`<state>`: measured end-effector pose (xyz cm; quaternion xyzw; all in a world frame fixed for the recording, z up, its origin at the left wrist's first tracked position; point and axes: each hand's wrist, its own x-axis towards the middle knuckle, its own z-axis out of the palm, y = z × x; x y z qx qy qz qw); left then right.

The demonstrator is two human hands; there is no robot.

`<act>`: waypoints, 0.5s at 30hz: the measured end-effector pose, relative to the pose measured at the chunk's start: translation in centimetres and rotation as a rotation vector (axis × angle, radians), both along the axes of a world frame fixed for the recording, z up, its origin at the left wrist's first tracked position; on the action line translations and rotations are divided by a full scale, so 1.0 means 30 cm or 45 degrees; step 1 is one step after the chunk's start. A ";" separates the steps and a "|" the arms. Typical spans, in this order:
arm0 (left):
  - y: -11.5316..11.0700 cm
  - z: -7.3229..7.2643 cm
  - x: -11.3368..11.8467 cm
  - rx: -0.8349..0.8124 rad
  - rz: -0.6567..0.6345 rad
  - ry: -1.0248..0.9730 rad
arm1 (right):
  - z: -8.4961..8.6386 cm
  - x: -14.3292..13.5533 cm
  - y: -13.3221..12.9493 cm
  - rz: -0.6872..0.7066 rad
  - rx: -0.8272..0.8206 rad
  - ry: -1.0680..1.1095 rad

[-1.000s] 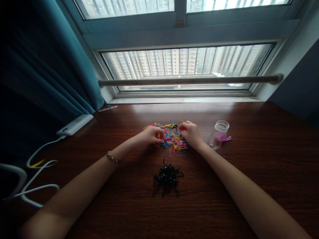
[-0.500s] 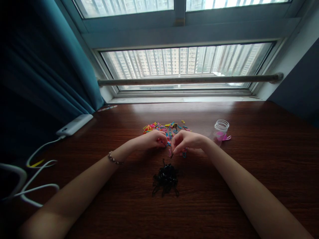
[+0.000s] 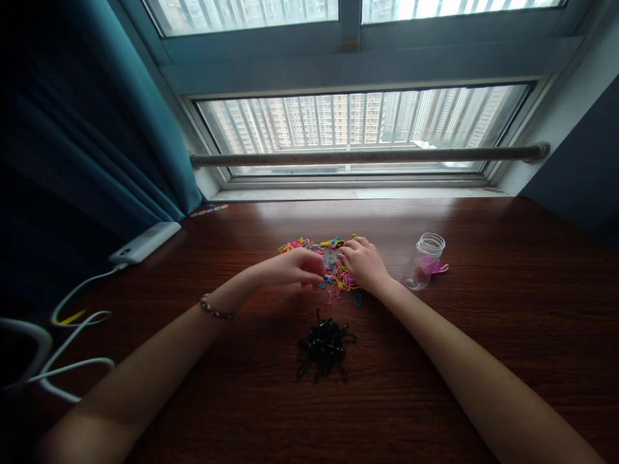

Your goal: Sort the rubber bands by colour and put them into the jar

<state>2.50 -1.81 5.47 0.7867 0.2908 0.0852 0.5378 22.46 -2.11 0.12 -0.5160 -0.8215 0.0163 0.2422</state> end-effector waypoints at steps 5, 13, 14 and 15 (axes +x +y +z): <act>-0.089 0.018 0.046 -0.044 -0.334 0.044 | -0.018 -0.002 -0.001 -0.051 -0.067 -0.111; -0.062 -0.005 0.039 0.194 -0.289 0.087 | -0.035 -0.009 0.010 -0.078 -0.108 -0.045; -0.036 -0.006 0.034 0.292 -0.184 0.065 | -0.034 -0.010 0.009 -0.072 -0.107 -0.038; -0.007 -0.009 0.031 0.423 -0.039 0.046 | -0.033 -0.012 0.007 -0.065 -0.108 -0.031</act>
